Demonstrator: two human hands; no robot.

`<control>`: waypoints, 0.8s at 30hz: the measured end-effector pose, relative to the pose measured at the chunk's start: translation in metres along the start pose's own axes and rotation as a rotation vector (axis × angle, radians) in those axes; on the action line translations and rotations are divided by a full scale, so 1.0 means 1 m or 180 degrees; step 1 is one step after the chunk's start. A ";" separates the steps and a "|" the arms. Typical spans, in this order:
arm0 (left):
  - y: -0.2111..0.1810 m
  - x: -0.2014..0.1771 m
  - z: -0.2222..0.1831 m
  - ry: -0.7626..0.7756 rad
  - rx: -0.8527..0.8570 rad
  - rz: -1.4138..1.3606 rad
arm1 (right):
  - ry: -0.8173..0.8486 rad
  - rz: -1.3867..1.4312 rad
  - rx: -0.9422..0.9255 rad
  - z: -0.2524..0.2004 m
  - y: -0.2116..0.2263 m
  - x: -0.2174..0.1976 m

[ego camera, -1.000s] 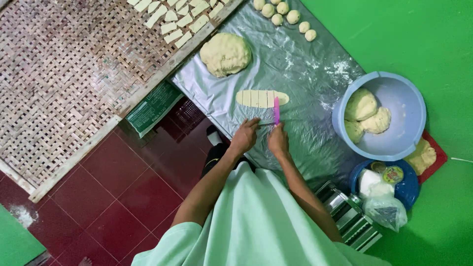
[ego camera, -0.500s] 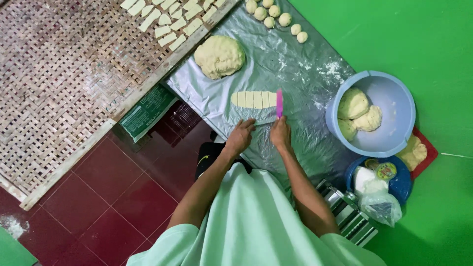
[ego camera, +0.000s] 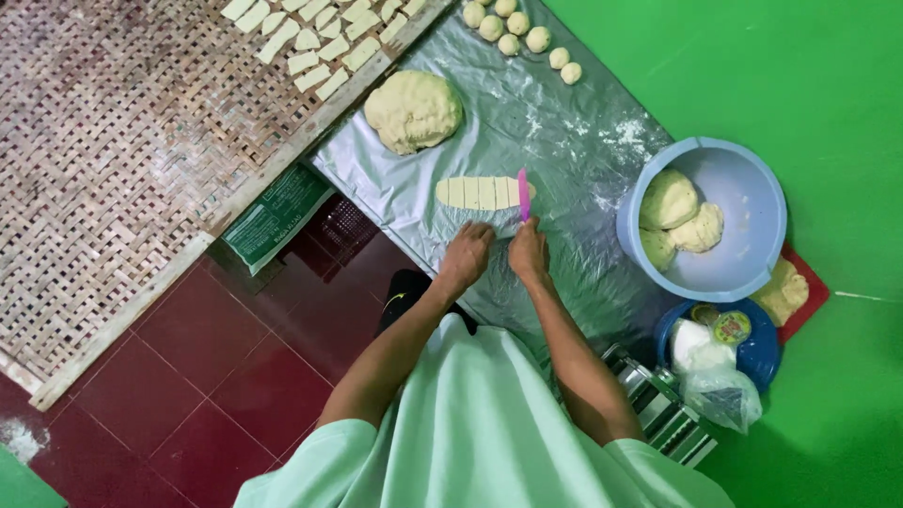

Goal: Flattening dough balls, cutting them into strips with a scraper, and arranging them on a woven tray

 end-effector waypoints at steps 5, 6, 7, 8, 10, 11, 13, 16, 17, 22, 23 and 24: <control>-0.034 -0.038 0.035 0.0115 0.0135 0.0071 | 0.0151 -0.0040 0.0000 0.002 -0.002 -0.004; -0.038 -0.041 0.039 0.0184 0.0122 0.0040 | 0.0185 0.0103 -0.0008 0.000 -0.003 -0.005; -0.037 -0.035 0.042 0.0185 0.0116 0.0021 | 0.0194 0.0086 -0.0003 0.001 -0.004 -0.006; -0.035 -0.029 0.045 0.0202 0.0164 0.0078 | 0.0251 0.0083 0.0010 0.002 -0.005 -0.006; -0.031 -0.017 0.051 0.0206 0.0208 0.0129 | 0.0306 0.0069 0.0014 0.006 -0.008 -0.005; -0.029 -0.010 0.052 0.0209 0.0303 0.0279 | 0.0330 0.0068 0.0014 0.007 -0.011 -0.001; -0.023 0.004 0.054 0.0227 0.0406 0.0422 | 0.0358 0.0068 0.0032 0.008 -0.015 0.003; -0.023 0.015 0.050 0.0161 0.0513 0.0463 | 0.0342 0.0160 0.0023 0.001 -0.008 -0.001; -0.026 0.011 0.051 0.0208 0.0532 0.0560 | 0.0350 0.0179 -0.0014 0.000 0.003 -0.009; -0.027 -0.001 0.048 0.0307 0.0472 0.0607 | 0.0400 0.0085 -0.0038 0.012 -0.011 0.005; -0.028 -0.003 0.048 0.0235 0.0513 0.0569 | 0.0364 0.0134 -0.0041 0.012 -0.011 0.004; -0.029 -0.006 0.047 0.0163 0.0552 0.0530 | 0.0328 0.0182 -0.0044 0.012 -0.010 0.003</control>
Point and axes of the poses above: each hand's wrist, its own z-axis towards the middle knuckle, its own x-axis out of the palm, y = z × x, the point moved 3 cm from there along z, towards the middle knuckle, and after that the axes turned 10 degrees about -x, right-handed, at the moved point
